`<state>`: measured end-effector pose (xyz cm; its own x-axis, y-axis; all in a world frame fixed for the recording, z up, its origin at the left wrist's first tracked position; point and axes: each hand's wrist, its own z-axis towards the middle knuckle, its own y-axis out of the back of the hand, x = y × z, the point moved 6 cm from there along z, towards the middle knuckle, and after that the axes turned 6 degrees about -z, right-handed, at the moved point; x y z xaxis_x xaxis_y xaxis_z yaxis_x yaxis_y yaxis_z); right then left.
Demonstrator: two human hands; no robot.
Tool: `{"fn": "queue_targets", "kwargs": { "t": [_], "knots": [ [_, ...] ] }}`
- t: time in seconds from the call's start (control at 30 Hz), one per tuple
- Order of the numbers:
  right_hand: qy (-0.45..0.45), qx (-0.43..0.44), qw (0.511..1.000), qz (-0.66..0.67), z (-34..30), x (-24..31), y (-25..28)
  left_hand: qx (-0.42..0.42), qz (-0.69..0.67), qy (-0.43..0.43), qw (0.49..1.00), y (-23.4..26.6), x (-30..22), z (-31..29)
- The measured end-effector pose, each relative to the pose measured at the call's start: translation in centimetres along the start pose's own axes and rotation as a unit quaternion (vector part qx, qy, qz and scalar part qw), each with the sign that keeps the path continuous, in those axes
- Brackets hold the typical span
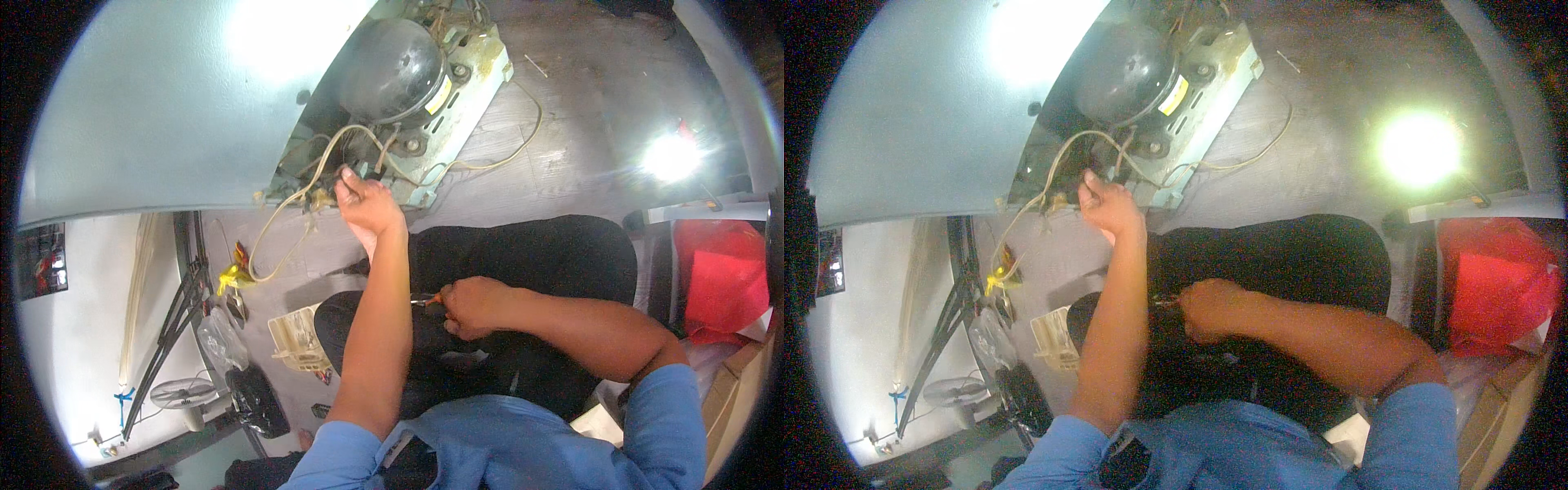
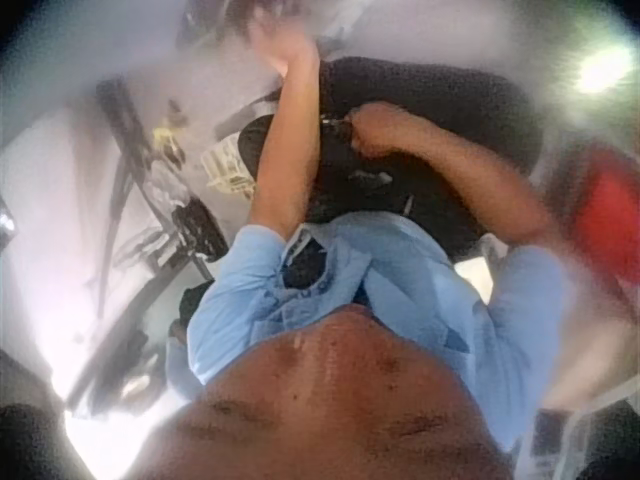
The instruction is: The person sits on the floor and uses a screwdriver to remove screws from the back panel of a refrigerator. They then use a multimeter to test electrical components and wires within the appliance's internal assembly.
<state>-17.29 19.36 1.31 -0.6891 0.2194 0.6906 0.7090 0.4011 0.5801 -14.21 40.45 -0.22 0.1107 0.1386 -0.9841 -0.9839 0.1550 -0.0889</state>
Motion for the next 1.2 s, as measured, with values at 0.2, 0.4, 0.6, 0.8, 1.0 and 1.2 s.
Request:
{"fn": "queue_targets", "kwargs": {
  "t": [0.2, 0.4, 0.6, 0.8, 1.0, 1.2],
  "knots": [
    [0.013, 0.01, 1.0, 0.018, -0.3, 0.8, 0.9, -0.043, 0.109, -0.082, 0.99, 0.6, 0.8, 1.1],
    [0.013, 0.0, 1.0, 0.008, -0.8, 0.9, 1.5, -0.024, 0.03, 0.083, 0.996, 0.0, -0.7, 1.2],
    [0.014, -0.016, 0.998, -0.052, -0.3, 0.3, -0.2, -0.068, -0.115, 0.227, 0.965, -1.0, 2.5, 1.2],
    [0.037, -0.025, 0.999, -0.016, -0.5, 0.8, 0.6, -0.137, -0.042, -0.062, 0.988, -1.8, -0.5, 0.2],
    [0.033, -0.025, 0.999, -0.032, -0.7, 1.3, 0.9, -0.111, 0.152, -0.088, 0.978, -1.0, -1.3, 1.6],
    [0.013, 0.01, 0.998, -0.065, -0.4, 1.7, 1.1, -0.169, 0.27, -0.05, 0.947, -0.2, 0.4, 1.5]
  ]
}}
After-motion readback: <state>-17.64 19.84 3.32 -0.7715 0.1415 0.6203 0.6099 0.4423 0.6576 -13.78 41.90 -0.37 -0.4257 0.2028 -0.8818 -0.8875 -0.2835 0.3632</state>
